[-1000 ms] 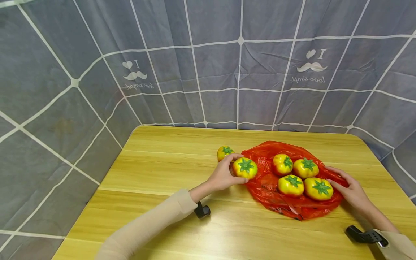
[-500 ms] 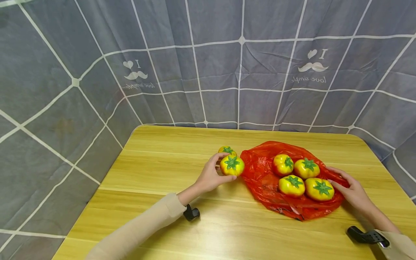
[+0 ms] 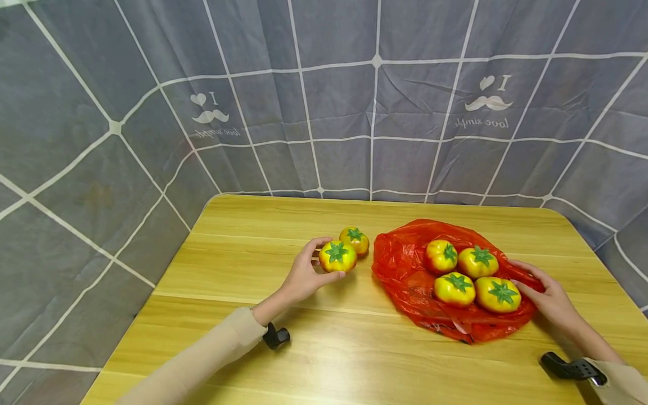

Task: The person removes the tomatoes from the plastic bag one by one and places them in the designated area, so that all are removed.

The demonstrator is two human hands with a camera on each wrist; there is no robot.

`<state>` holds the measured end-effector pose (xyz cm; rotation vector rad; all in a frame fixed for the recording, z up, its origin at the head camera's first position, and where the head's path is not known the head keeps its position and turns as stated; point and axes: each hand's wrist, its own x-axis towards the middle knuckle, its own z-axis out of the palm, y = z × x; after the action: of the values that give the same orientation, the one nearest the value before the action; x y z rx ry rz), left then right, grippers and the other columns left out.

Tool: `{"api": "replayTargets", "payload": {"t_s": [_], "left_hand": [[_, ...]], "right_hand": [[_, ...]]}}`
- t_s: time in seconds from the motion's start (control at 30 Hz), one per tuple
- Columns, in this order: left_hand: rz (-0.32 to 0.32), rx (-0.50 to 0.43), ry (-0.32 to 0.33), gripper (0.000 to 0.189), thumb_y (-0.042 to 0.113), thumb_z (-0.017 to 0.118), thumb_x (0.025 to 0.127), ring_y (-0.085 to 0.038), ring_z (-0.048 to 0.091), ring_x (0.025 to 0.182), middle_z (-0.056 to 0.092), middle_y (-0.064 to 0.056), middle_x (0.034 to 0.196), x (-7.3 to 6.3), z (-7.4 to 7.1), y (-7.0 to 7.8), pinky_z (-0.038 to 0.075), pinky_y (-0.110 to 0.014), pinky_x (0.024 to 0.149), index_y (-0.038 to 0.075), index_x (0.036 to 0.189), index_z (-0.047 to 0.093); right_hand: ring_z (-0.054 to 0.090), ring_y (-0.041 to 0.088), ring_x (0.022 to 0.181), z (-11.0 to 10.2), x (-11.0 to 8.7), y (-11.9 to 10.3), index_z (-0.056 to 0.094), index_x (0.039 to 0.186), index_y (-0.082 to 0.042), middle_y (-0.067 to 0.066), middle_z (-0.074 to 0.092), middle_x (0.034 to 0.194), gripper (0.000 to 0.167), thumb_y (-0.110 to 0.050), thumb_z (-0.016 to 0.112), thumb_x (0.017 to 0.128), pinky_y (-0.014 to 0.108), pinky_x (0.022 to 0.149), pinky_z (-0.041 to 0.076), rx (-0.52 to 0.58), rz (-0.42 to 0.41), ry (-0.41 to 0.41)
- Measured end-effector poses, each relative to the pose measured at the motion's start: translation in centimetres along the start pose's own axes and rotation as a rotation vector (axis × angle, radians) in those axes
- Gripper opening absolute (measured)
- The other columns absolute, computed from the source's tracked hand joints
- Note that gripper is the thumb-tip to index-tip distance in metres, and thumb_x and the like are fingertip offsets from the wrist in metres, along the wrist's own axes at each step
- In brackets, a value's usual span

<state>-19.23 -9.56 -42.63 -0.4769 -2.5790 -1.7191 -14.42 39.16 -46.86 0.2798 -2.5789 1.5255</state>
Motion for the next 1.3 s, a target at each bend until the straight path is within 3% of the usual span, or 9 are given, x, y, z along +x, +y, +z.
{"api": "replayTargets", "payload": {"t_s": [0.23, 0.43, 0.77, 1.0, 1.3], "left_hand": [[0.007, 0.046, 0.033, 0.072, 0.016, 0.082, 0.073, -0.029, 0.048, 0.113, 0.052, -0.009, 0.132, -0.4, -2.4, -0.5, 0.044, -0.038, 0.09, 0.008, 0.135, 0.047], [-0.031, 0.054, 0.078, 0.071, 0.015, 0.082, 0.073, -0.029, 0.048, 0.112, 0.052, -0.011, 0.132, -0.9, -3.8, -1.2, 0.044, -0.038, 0.089, 0.009, 0.135, 0.047], [-0.154, 0.05, 0.048, 0.071, 0.015, 0.081, 0.075, -0.029, 0.053, 0.104, 0.049, -0.016, 0.128, -0.8, -3.8, -2.2, 0.047, -0.034, 0.087, 0.008, 0.137, 0.046], [-0.189, 0.052, 0.007, 0.073, 0.013, 0.08, 0.075, -0.028, 0.054, 0.101, 0.048, -0.018, 0.129, 0.3, -4.0, -2.6, 0.047, -0.027, 0.083, 0.004, 0.138, 0.044], [-0.202, 0.064, 0.019, 0.072, 0.013, 0.08, 0.076, -0.03, 0.055, 0.105, 0.048, -0.02, 0.131, 1.4, -3.7, -3.1, 0.049, -0.035, 0.088, 0.004, 0.138, 0.045]], "right_hand": [[0.048, -0.022, 0.098, 0.0, 0.0, 0.0, 0.049, 0.14, -0.015, -0.038, 0.046, 0.115, 0.047, -0.002, 0.054, 0.095, 0.0, 0.076, 0.042, -0.003, 0.008, 0.013], [0.049, -0.021, 0.098, 0.0, 0.0, 0.1, 0.049, 0.14, -0.014, -0.037, 0.047, 0.116, 0.047, 0.0, 0.053, 0.095, 0.001, 0.076, 0.043, 0.01, 0.005, 0.011], [0.047, -0.023, 0.099, -0.2, 0.2, 0.5, 0.048, 0.141, -0.017, -0.038, 0.045, 0.117, 0.048, -0.001, 0.053, 0.095, -0.001, 0.076, 0.042, -0.01, 0.006, 0.008], [0.047, -0.023, 0.098, -0.1, 0.1, 0.2, 0.049, 0.14, -0.016, -0.038, 0.045, 0.116, 0.048, -0.002, 0.054, 0.095, -0.001, 0.075, 0.042, -0.024, 0.002, 0.016], [0.046, -0.023, 0.1, -0.1, 0.1, 0.2, 0.049, 0.14, -0.016, -0.038, 0.044, 0.117, 0.047, -0.002, 0.054, 0.095, -0.002, 0.077, 0.04, -0.028, -0.005, 0.013]]}}
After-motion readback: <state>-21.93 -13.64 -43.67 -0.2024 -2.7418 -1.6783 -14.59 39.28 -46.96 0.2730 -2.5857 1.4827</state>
